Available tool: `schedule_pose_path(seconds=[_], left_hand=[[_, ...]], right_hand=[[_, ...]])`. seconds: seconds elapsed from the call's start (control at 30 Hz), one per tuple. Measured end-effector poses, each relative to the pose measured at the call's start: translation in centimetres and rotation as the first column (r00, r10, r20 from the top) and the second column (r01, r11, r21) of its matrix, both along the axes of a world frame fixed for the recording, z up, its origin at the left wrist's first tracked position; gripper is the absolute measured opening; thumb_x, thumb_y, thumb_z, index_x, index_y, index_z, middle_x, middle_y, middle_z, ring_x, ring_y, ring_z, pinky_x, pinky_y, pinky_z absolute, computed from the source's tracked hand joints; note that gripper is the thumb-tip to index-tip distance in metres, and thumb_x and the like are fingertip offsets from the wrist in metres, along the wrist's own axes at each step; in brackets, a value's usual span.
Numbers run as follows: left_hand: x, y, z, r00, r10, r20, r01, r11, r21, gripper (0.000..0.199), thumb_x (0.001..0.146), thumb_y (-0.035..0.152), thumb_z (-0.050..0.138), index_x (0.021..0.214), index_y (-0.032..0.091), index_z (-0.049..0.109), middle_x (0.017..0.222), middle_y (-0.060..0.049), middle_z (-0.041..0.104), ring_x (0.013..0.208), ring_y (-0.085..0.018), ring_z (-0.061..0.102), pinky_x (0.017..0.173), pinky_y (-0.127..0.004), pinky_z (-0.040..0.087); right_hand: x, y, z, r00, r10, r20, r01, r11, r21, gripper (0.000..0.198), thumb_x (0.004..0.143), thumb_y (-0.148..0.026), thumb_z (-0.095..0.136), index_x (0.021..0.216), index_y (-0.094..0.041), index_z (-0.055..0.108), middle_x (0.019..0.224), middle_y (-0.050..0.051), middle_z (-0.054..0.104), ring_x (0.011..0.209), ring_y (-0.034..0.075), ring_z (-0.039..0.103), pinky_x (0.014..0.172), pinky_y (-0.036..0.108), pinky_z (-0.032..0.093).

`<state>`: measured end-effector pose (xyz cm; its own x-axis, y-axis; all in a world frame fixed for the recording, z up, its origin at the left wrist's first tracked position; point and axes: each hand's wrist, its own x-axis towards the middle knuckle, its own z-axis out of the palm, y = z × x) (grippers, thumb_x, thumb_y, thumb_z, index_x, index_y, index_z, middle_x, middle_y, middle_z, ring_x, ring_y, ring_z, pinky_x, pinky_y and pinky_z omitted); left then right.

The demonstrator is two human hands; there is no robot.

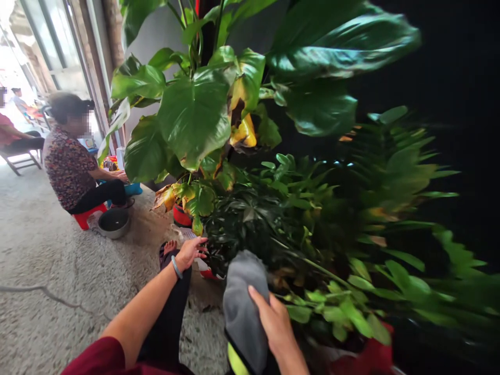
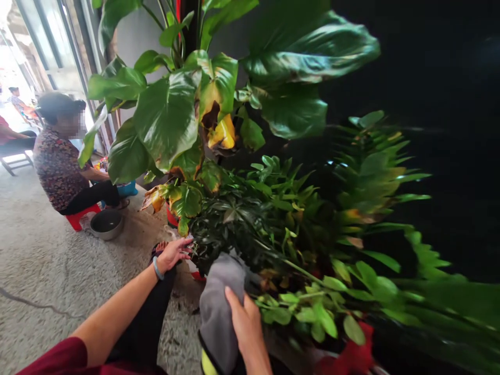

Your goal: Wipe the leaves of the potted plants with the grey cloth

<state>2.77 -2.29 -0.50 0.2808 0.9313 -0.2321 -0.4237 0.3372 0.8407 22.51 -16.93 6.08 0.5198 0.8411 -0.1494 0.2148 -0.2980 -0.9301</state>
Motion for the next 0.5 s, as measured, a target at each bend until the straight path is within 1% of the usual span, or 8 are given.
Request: schedule_pose_path(seconds=[0.07, 0.13, 0.17, 0.23, 0.3, 0.37, 0.43, 0.5], left_hand=[[-0.5, 0.1, 0.0, 0.986, 0.155, -0.062, -0.150, 0.986, 0.077, 0.030, 0.076, 0.039, 0.066, 0.092, 0.015, 0.071, 0.116, -0.012, 0.064, 0.096, -0.021, 0.058, 0.070, -0.027, 0.049], [-1.0, 0.3, 0.2, 0.941, 0.319, -0.116, -0.299, 0.940, 0.162, 0.023, 0.074, 0.035, 0.067, 0.085, 0.017, 0.071, 0.126, -0.010, 0.059, 0.110, -0.024, 0.055, 0.075, -0.026, 0.049], [-1.2, 0.6, 0.3, 0.920, 0.367, -0.137, -0.337, 0.920, 0.202, 0.020, 0.073, 0.034, 0.067, 0.083, 0.017, 0.071, 0.132, -0.009, 0.056, 0.117, -0.026, 0.052, 0.079, -0.027, 0.049], [-1.5, 1.3, 0.6, 0.909, 0.379, -0.175, -0.325, 0.905, 0.273, 0.018, 0.072, 0.031, 0.067, 0.083, 0.018, 0.074, 0.139, -0.009, 0.051, 0.126, -0.028, 0.046, 0.089, -0.031, 0.047], [-1.8, 2.3, 0.8, 0.943, 0.269, -0.198, -0.202, 0.930, 0.306, 0.022, 0.071, 0.029, 0.069, 0.090, 0.020, 0.076, 0.137, -0.009, 0.054, 0.128, -0.030, 0.045, 0.099, -0.037, 0.042], [-2.1, 3.3, 0.7, 0.962, 0.169, -0.215, -0.099, 0.948, 0.303, 0.032, 0.068, 0.026, 0.072, 0.100, 0.021, 0.075, 0.132, -0.009, 0.059, 0.126, -0.029, 0.048, 0.104, -0.040, 0.039], [-2.6, 4.3, 0.3, 0.950, 0.211, -0.230, -0.147, 0.953, 0.265, 0.044, 0.066, 0.022, 0.074, 0.110, 0.021, 0.072, 0.129, -0.010, 0.061, 0.124, -0.028, 0.049, 0.104, -0.039, 0.038], [-3.1, 4.9, -0.2, 0.918, 0.326, -0.227, -0.294, 0.942, 0.164, 0.053, 0.068, 0.021, 0.072, 0.121, 0.019, 0.067, 0.129, -0.011, 0.061, 0.120, -0.026, 0.052, 0.100, -0.036, 0.042]], right_hand=[[-0.8, -2.5, -1.0, 0.998, 0.059, -0.036, -0.060, 0.998, -0.034, 0.043, 0.062, -0.058, 0.067, 0.079, -0.019, 0.074, 0.082, 0.009, 0.077, 0.088, 0.035, 0.071, 0.080, 0.043, 0.055], [-0.9, -4.2, -1.3, 0.996, 0.078, -0.052, -0.080, 0.996, -0.040, 0.045, 0.061, -0.060, 0.068, 0.080, -0.020, 0.075, 0.084, 0.008, 0.078, 0.089, 0.036, 0.071, 0.079, 0.041, 0.056], [-0.9, -4.6, -1.1, 0.995, 0.082, -0.052, -0.084, 0.996, -0.036, 0.046, 0.060, -0.061, 0.068, 0.081, -0.020, 0.075, 0.085, 0.008, 0.078, 0.090, 0.036, 0.071, 0.077, 0.041, 0.056], [-0.7, -4.8, -0.2, 0.993, 0.108, -0.049, -0.110, 0.994, -0.029, 0.047, 0.058, -0.062, 0.069, 0.080, -0.021, 0.076, 0.086, 0.008, 0.078, 0.092, 0.037, 0.070, 0.075, 0.041, 0.057], [-0.9, -4.3, 1.7, 0.983, 0.175, -0.046, -0.176, 0.984, -0.017, 0.046, 0.059, -0.062, 0.070, 0.080, -0.021, 0.076, 0.088, 0.009, 0.078, 0.093, 0.037, 0.070, 0.076, 0.040, 0.057], [-1.3, -3.6, 4.5, 0.967, 0.249, -0.056, -0.249, 0.968, 0.011, 0.046, 0.061, -0.060, 0.071, 0.083, -0.021, 0.076, 0.088, 0.009, 0.078, 0.092, 0.036, 0.070, 0.080, 0.039, 0.056], [-1.9, -2.1, 7.7, 0.961, 0.268, -0.073, -0.262, 0.962, 0.075, 0.048, 0.062, -0.060, 0.071, 0.088, -0.020, 0.076, 0.086, 0.010, 0.077, 0.091, 0.035, 0.070, 0.081, 0.038, 0.056], [-2.7, 0.5, 10.4, 0.975, 0.211, -0.070, -0.198, 0.968, 0.156, 0.051, 0.063, -0.060, 0.071, 0.093, -0.019, 0.075, 0.085, 0.010, 0.077, 0.088, 0.033, 0.070, 0.077, 0.036, 0.055]])
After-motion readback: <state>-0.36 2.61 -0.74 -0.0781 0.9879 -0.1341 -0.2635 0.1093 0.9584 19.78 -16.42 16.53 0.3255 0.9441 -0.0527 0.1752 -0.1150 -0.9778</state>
